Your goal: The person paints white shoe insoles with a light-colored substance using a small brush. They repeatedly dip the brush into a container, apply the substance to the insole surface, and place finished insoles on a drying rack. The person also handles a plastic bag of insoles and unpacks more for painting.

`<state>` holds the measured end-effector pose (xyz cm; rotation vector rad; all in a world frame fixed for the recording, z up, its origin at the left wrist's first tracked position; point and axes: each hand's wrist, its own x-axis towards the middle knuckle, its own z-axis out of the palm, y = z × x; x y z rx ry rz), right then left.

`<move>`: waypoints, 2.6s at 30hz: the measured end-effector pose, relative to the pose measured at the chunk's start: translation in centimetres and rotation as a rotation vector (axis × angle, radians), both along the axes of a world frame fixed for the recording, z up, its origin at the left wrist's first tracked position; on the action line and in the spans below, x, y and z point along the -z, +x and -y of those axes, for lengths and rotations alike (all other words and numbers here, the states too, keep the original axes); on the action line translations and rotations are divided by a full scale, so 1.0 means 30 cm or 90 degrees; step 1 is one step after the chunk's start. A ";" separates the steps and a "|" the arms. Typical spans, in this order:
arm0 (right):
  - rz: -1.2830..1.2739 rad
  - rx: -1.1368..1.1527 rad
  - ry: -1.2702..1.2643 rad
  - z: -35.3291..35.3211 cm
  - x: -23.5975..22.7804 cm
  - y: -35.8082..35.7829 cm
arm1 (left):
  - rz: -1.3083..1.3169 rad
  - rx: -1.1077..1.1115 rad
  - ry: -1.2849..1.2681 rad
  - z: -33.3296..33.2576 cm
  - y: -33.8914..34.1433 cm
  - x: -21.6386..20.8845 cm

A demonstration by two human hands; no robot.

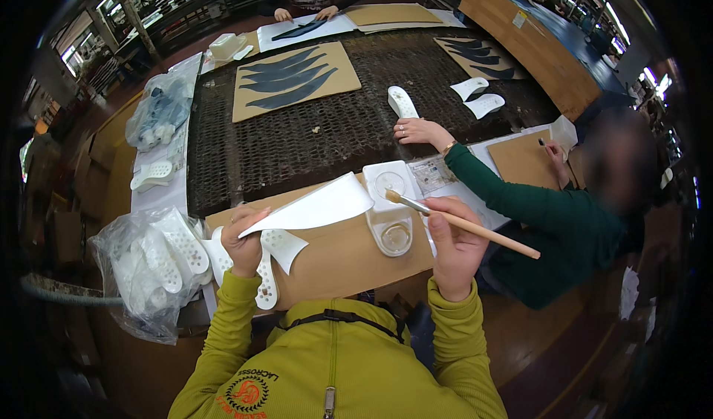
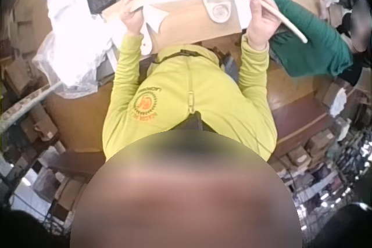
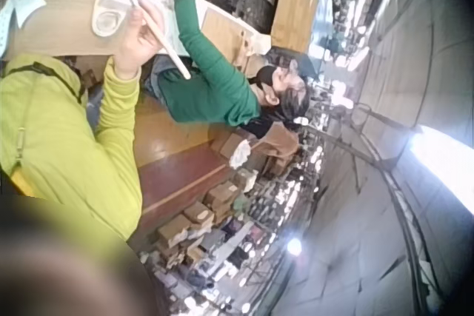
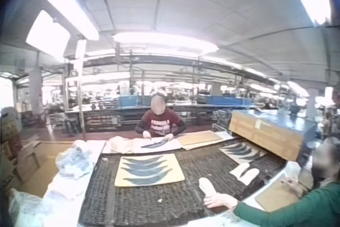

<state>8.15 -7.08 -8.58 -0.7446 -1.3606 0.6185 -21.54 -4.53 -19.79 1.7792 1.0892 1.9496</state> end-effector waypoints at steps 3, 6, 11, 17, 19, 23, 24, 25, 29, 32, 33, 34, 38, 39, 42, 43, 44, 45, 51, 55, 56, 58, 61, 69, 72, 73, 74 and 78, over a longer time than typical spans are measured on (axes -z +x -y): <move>0.000 0.021 0.000 0.001 -0.003 -0.027 | -0.003 0.005 0.014 0.010 0.002 -0.007; -0.002 0.014 -0.007 0.006 -0.013 -0.037 | 0.081 0.045 -0.006 0.011 -0.002 0.014; -0.066 -0.088 -0.022 0.015 -0.023 -0.031 | 0.224 0.115 -0.027 -0.008 -0.014 0.054; 0.023 -0.104 0.003 0.034 -0.024 -0.020 | 0.221 0.150 -0.028 -0.022 -0.025 0.055; 0.032 -0.095 0.014 0.041 -0.027 -0.014 | 0.165 0.110 -0.045 -0.020 -0.034 0.035; 0.042 -0.050 -0.049 0.048 -0.031 -0.011 | -0.004 0.018 -0.026 -0.029 -0.024 -0.016; 0.067 -0.042 -0.080 0.050 -0.027 -0.020 | -0.048 -0.001 -0.009 -0.034 -0.017 -0.031; 0.086 -0.035 -0.098 0.056 -0.025 -0.030 | -0.106 -0.025 0.038 -0.039 -0.009 -0.045; 0.351 -0.085 -0.133 0.066 0.020 -0.133 | -0.159 -0.054 0.110 -0.032 0.056 -0.085; 0.452 -0.111 -0.066 0.056 0.035 -0.177 | -0.160 -0.080 0.131 -0.028 0.092 -0.086; 0.442 -0.118 -0.059 0.053 0.033 -0.176 | -0.151 -0.091 0.124 -0.036 0.099 -0.076; 0.431 -0.102 -0.055 0.050 0.032 -0.172 | -0.080 -0.082 0.028 -0.046 0.104 -0.060; 0.414 -0.039 -0.091 0.049 0.026 -0.127 | 0.359 0.094 -0.416 -0.156 0.089 0.062; 0.413 -0.019 -0.091 0.053 0.027 -0.114 | 0.413 0.114 -0.466 -0.200 0.083 0.101; 0.378 0.018 -0.141 0.080 0.033 -0.082 | 0.509 0.108 -0.601 -0.340 0.062 0.218; 0.375 0.022 -0.161 0.089 0.036 -0.075 | 0.538 0.096 -0.644 -0.386 0.059 0.255; 0.376 0.031 -0.169 0.096 0.037 -0.069 | 0.563 0.075 -0.627 -0.430 0.061 0.290; 0.376 0.039 -0.177 0.101 0.039 -0.064 | 0.602 0.054 -0.619 -0.475 0.066 0.322; 0.399 0.072 -0.176 0.112 0.052 -0.044 | 0.780 0.011 -0.741 -0.647 0.071 0.410; 0.400 0.089 -0.226 0.105 0.101 0.000 | 0.404 0.158 -0.667 -0.486 0.079 0.347; 0.393 0.096 -0.241 0.097 0.124 0.013 | 0.187 0.064 -0.563 -0.403 0.076 0.326; 0.379 0.112 -0.279 0.079 0.175 0.050 | -0.135 -0.080 -0.444 -0.236 0.023 0.286; 0.323 0.137 -0.352 0.052 0.261 0.107 | -0.309 -0.353 -0.510 -0.042 0.028 0.272; 0.369 0.133 -0.372 -0.030 0.437 0.171 | -0.601 -0.215 -0.524 -0.089 0.141 0.349; 0.377 0.134 -0.343 -0.050 0.453 0.154 | -0.625 -0.128 -0.420 -0.084 0.155 0.366; 0.338 0.095 -0.370 -0.051 0.450 0.152 | -0.632 -0.115 -0.377 -0.074 0.162 0.370; 0.315 0.083 -0.395 -0.052 0.449 0.148 | -0.659 -0.094 -0.375 -0.064 0.167 0.375; 0.359 0.107 -0.372 -0.061 0.448 0.147 | -0.387 -0.233 -0.490 0.051 0.228 0.394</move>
